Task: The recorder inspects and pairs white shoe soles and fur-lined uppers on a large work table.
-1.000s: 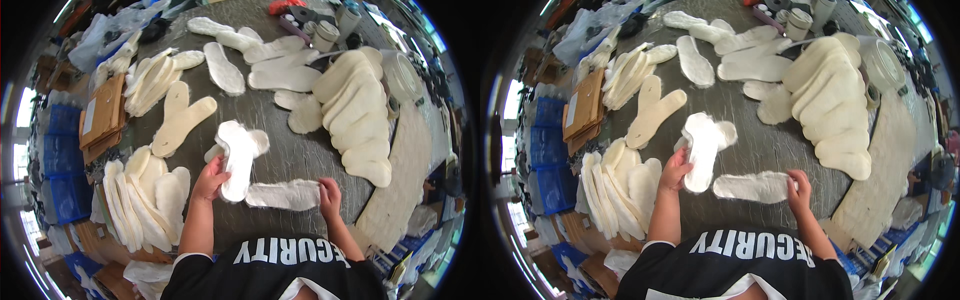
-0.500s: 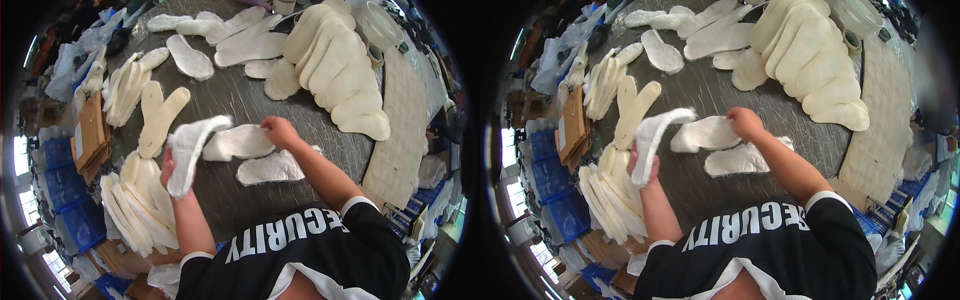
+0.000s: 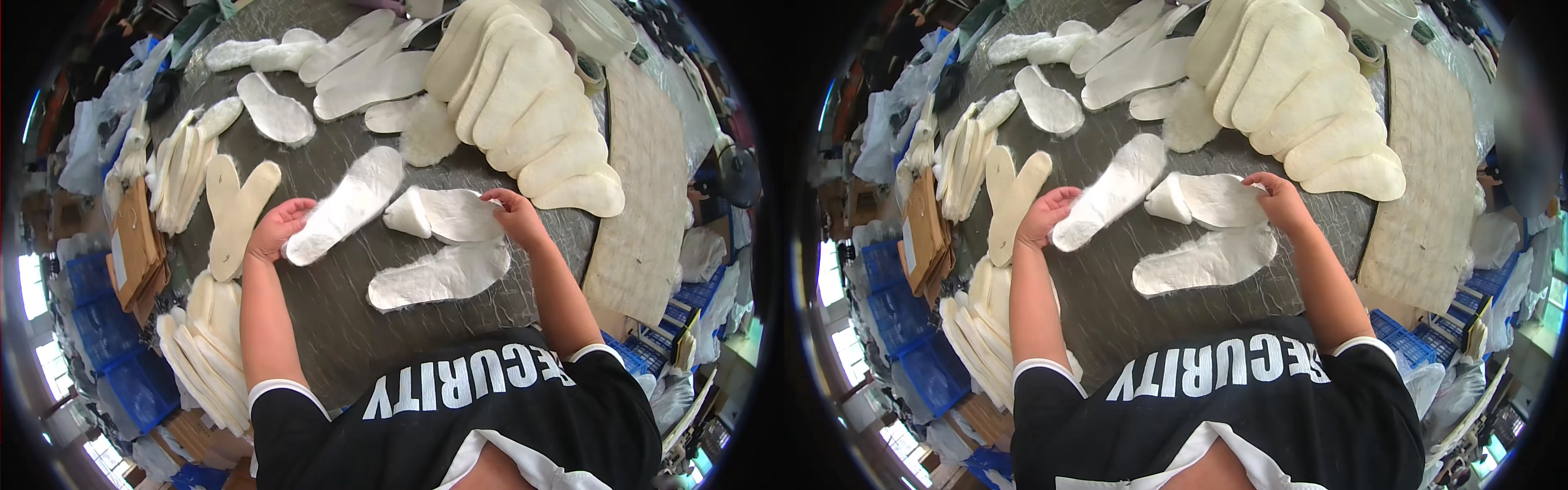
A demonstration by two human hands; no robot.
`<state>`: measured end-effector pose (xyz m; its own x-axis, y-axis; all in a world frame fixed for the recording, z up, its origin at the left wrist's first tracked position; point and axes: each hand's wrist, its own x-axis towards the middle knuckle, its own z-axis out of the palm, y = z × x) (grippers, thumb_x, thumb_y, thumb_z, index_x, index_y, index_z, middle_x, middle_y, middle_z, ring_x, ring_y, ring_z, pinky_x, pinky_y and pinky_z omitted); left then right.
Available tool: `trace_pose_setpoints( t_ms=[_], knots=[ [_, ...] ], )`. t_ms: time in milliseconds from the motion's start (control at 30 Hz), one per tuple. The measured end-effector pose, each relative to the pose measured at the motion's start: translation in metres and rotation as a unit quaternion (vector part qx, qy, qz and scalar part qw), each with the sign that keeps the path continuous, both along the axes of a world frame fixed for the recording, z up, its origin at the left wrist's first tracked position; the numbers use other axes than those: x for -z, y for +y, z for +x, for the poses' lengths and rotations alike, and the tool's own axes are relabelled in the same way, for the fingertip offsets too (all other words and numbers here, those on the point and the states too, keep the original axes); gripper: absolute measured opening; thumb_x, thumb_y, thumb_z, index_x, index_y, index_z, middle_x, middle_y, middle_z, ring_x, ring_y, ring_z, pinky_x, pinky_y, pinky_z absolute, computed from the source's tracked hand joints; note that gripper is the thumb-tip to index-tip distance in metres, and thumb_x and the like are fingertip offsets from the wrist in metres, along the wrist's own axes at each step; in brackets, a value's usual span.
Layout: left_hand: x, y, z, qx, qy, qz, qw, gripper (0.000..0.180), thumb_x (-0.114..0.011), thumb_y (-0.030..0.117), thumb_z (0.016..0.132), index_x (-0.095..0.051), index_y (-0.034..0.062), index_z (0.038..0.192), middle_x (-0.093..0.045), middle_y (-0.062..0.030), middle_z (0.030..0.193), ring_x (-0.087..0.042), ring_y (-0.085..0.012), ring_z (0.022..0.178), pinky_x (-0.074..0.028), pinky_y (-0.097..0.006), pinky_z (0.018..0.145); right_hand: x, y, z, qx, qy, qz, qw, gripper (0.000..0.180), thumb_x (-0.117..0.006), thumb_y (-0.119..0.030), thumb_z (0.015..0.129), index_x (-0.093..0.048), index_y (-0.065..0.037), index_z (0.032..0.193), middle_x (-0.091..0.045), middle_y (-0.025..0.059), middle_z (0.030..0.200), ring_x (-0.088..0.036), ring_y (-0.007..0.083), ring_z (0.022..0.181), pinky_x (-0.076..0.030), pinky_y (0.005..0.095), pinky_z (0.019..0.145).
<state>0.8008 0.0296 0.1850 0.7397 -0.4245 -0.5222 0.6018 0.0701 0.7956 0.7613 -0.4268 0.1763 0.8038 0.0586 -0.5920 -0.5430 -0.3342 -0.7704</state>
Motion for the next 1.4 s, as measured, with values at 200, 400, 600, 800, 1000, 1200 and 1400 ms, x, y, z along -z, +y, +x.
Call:
trace_pose_setpoints(
  t_ms=[200,400,600,800,1000,1200,1400],
  knots=[
    [-0.027,-0.006,0.005,-0.024,-0.153,0.371,0.915,0.016,-0.058,0.005,0.085,-0.063,0.0010,0.100,-0.066,-0.0050,0.091,-0.058,-0.0119,0.074,-0.047,-0.027,0.068,-0.011,-0.009,-0.001,0.043,-0.038,0.111,0.992,0.048,-0.044,0.012,0.075,-0.060,-0.007,0.116,-0.061,0.0010,0.095,-0.058,0.0091,0.087,-0.046,0.0234,0.077],
    [-0.040,-0.192,-0.054,-0.008,-0.382,0.463,0.800,0.052,-0.080,0.027,0.070,-0.051,0.0031,0.107,-0.056,-0.0148,0.103,-0.055,-0.0267,0.093,-0.048,-0.038,0.080,-0.034,-0.002,-0.005,0.046,-0.028,0.205,0.977,0.049,-0.046,0.012,0.076,-0.057,-0.007,0.120,-0.060,-0.0003,0.095,-0.058,0.0080,0.087,-0.047,0.0241,0.079],
    [0.012,-0.216,-0.058,-0.146,-0.410,0.499,0.749,0.040,-0.065,0.012,0.076,-0.046,0.0022,0.110,-0.059,-0.0159,0.098,-0.058,-0.0343,0.090,-0.048,-0.041,0.078,-0.070,0.003,-0.008,0.007,-0.082,0.266,0.960,0.047,-0.050,0.011,0.078,-0.056,-0.007,0.120,-0.058,-0.0006,0.095,-0.057,0.0073,0.087,-0.046,0.0230,0.080],
    [0.017,-0.134,-0.061,-0.073,-0.153,0.239,0.956,0.020,-0.045,-0.006,0.082,-0.054,-0.0032,0.100,-0.062,-0.0098,0.086,-0.058,-0.0146,0.080,-0.047,-0.027,0.073,-0.038,-0.016,0.017,0.006,-0.040,0.261,0.965,0.047,-0.057,0.008,0.075,-0.049,-0.008,0.119,-0.056,0.0034,0.096,-0.055,0.0112,0.087,-0.046,0.0246,0.076],
    [0.029,-0.109,-0.068,-0.115,-0.244,0.376,0.886,0.011,-0.053,-0.002,0.084,-0.062,-0.0007,0.090,-0.066,-0.0113,0.082,-0.062,-0.0191,0.077,-0.048,-0.030,0.071,0.002,0.014,0.040,-0.028,-0.007,0.135,0.990,0.047,-0.067,0.002,0.075,-0.049,-0.011,0.116,-0.054,0.0031,0.098,-0.054,0.0119,0.085,-0.044,0.0244,0.067],
    [0.047,-0.123,-0.080,-0.111,-0.442,0.498,0.738,0.019,-0.047,-0.005,0.080,-0.061,0.0017,0.091,-0.063,-0.0166,0.091,-0.060,-0.0350,0.088,-0.049,-0.040,0.077,0.031,0.001,0.040,0.084,0.044,0.181,0.979,0.024,-0.070,-0.006,0.076,-0.058,-0.018,0.094,-0.058,-0.0050,0.086,-0.053,0.0082,0.073,-0.042,0.0243,0.058],
    [0.037,-0.125,-0.093,-0.196,-0.460,0.444,0.744,0.014,-0.049,0.002,0.089,-0.061,0.0017,0.096,-0.062,-0.0122,0.089,-0.058,-0.0289,0.087,-0.047,-0.036,0.079,0.039,0.007,0.013,0.011,-0.167,-0.005,0.986,0.010,-0.059,-0.002,0.083,-0.065,-0.004,0.091,-0.058,-0.0004,0.074,-0.053,0.0081,0.063,-0.043,0.0224,0.054]
  ],
)
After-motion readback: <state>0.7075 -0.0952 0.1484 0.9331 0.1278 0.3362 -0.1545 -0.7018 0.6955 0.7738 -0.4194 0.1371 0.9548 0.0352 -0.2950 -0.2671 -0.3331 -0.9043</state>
